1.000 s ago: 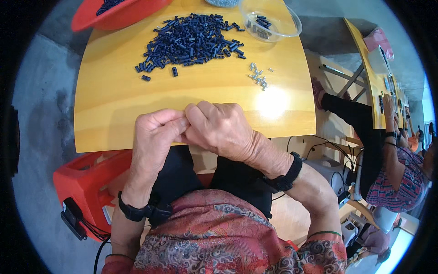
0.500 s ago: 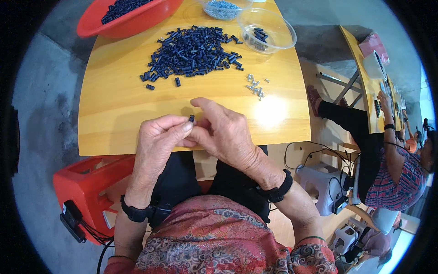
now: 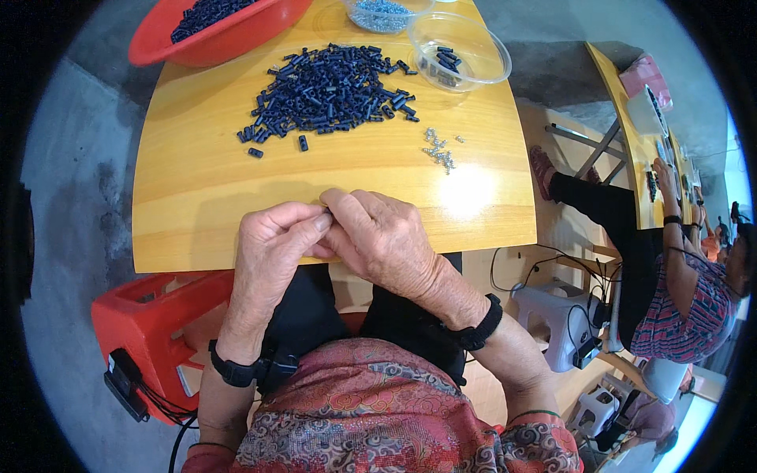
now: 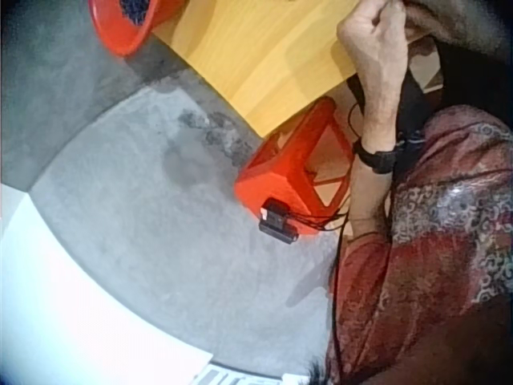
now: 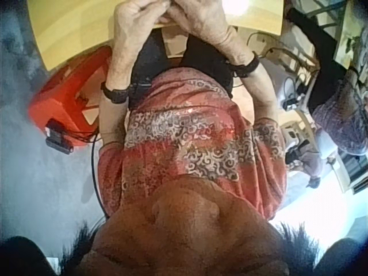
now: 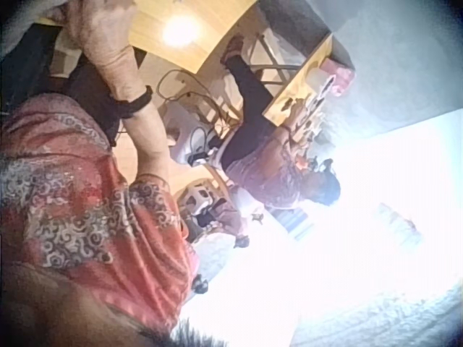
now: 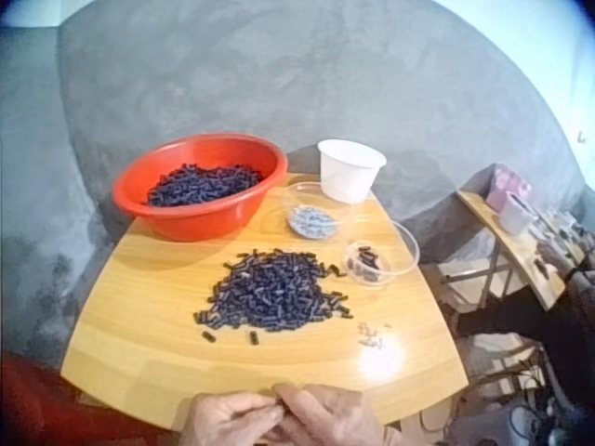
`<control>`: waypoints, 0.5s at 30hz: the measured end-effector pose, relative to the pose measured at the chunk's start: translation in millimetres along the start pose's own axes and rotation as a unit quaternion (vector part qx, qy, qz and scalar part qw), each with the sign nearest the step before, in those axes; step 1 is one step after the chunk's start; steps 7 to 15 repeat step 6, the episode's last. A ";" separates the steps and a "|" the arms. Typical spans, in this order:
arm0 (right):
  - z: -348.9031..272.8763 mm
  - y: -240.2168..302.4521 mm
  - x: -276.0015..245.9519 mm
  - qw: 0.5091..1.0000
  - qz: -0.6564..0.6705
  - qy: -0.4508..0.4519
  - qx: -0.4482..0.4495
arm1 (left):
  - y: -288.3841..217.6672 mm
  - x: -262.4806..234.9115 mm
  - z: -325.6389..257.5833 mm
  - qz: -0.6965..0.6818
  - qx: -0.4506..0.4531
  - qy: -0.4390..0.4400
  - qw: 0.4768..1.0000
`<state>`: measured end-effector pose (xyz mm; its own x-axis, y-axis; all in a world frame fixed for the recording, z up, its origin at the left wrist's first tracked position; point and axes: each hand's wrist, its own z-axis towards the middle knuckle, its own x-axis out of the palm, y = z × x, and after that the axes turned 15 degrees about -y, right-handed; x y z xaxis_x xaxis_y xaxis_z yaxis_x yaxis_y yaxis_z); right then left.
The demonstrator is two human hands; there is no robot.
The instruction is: Assembling small blue plastic tubes with silver metal caps.
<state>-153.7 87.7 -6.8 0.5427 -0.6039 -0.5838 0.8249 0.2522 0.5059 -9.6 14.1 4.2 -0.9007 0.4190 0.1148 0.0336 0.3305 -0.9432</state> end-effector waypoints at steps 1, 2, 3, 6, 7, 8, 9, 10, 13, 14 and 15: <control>-1.5 -1.3 -0.1 1.000 -0.001 -0.001 -0.001 | -0.3 0.5 -0.7 -0.001 -0.001 -0.005 1.000; -4.3 -3.4 0.0 1.000 -0.006 0.006 -0.011 | -0.6 0.9 -1.6 -0.003 -0.002 -0.010 1.000; -5.3 -4.9 -0.7 1.000 -0.013 0.013 -0.022 | -0.5 1.7 -1.9 -0.003 0.001 -0.008 1.000; -4.5 -1.5 -2.6 0.999 -0.025 0.021 -0.039 | 1.5 3.3 -2.3 0.020 0.005 -0.019 1.000; -4.5 -1.5 -2.6 0.999 -0.025 0.021 -0.039 | 1.5 3.3 -2.3 0.020 0.005 -0.019 1.000; -4.5 -1.5 -2.6 0.999 -0.025 0.021 -0.039 | 1.5 3.3 -2.3 0.020 0.005 -0.019 1.000; -4.5 -1.5 -2.6 0.999 -0.025 0.021 -0.039 | 1.5 3.3 -2.3 0.020 0.005 -0.019 1.000; -4.5 -1.5 -2.6 0.999 -0.025 0.021 -0.039 | 1.5 3.3 -2.3 0.020 0.005 -0.019 1.000; -4.5 -1.5 -2.6 0.999 -0.025 0.021 -0.039 | 1.5 3.3 -2.3 0.020 0.005 -0.019 1.000; -4.5 -1.5 -2.6 0.999 -0.025 0.021 -0.039 | 1.5 3.3 -2.3 0.020 0.005 -0.019 1.000; -4.5 -1.5 -2.6 0.999 -0.025 0.021 -0.039 | 1.5 3.3 -2.3 0.020 0.005 -0.019 1.000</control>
